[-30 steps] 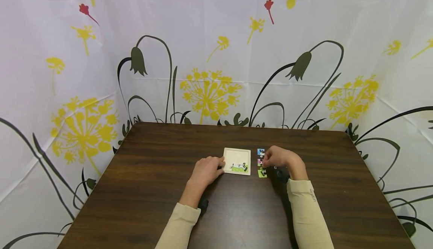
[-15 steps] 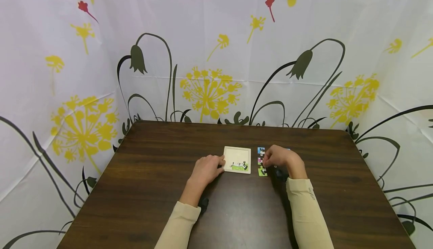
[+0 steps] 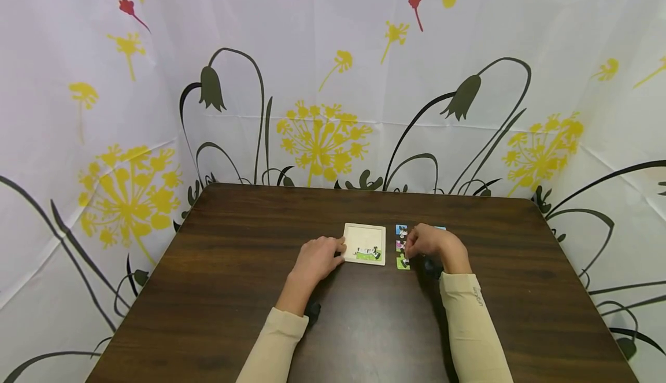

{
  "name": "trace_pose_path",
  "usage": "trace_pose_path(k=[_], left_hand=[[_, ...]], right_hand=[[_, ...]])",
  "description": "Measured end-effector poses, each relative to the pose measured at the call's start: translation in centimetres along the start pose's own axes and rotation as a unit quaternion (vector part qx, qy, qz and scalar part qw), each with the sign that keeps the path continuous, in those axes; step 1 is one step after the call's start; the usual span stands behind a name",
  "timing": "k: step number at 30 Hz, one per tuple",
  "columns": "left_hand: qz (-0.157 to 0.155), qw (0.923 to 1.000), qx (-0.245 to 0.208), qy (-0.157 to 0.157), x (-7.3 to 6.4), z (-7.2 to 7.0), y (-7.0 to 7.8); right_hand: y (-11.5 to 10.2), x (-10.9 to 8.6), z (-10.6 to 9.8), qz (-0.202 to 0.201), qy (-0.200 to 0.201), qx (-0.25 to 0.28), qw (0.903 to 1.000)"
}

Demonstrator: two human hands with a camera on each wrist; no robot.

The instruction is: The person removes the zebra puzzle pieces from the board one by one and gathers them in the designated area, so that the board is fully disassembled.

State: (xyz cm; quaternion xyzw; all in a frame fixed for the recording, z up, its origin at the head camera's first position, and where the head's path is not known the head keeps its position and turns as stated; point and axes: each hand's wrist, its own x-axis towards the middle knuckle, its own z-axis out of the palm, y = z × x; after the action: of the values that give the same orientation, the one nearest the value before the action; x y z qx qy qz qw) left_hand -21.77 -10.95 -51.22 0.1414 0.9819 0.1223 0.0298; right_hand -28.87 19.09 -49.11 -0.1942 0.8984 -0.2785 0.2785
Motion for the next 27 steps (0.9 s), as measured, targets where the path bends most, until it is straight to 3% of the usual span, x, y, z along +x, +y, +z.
trace_pose_path(k=[7,12,18,27], left_hand=[[-0.005,1.0,-0.003,-0.003,0.0,-0.2,0.1],[-0.008,1.0,-0.003,-0.004,0.0,-0.1,0.1],[-0.006,1.0,-0.002,-0.003,0.0,0.1,-0.1],[-0.012,0.9999,-0.001,-0.008,-0.1,-0.2,0.1]], right_hand=[[0.1,-0.5,-0.6,-0.022,-0.001,0.008,0.9997],[0.0,-0.5,-0.9,-0.049,0.027,0.0,0.9984],[-0.9,0.4,-0.2,-0.052,0.064,0.0,0.9966],[-3.8,2.2,2.3,-0.052,0.037,-0.01,0.9979]])
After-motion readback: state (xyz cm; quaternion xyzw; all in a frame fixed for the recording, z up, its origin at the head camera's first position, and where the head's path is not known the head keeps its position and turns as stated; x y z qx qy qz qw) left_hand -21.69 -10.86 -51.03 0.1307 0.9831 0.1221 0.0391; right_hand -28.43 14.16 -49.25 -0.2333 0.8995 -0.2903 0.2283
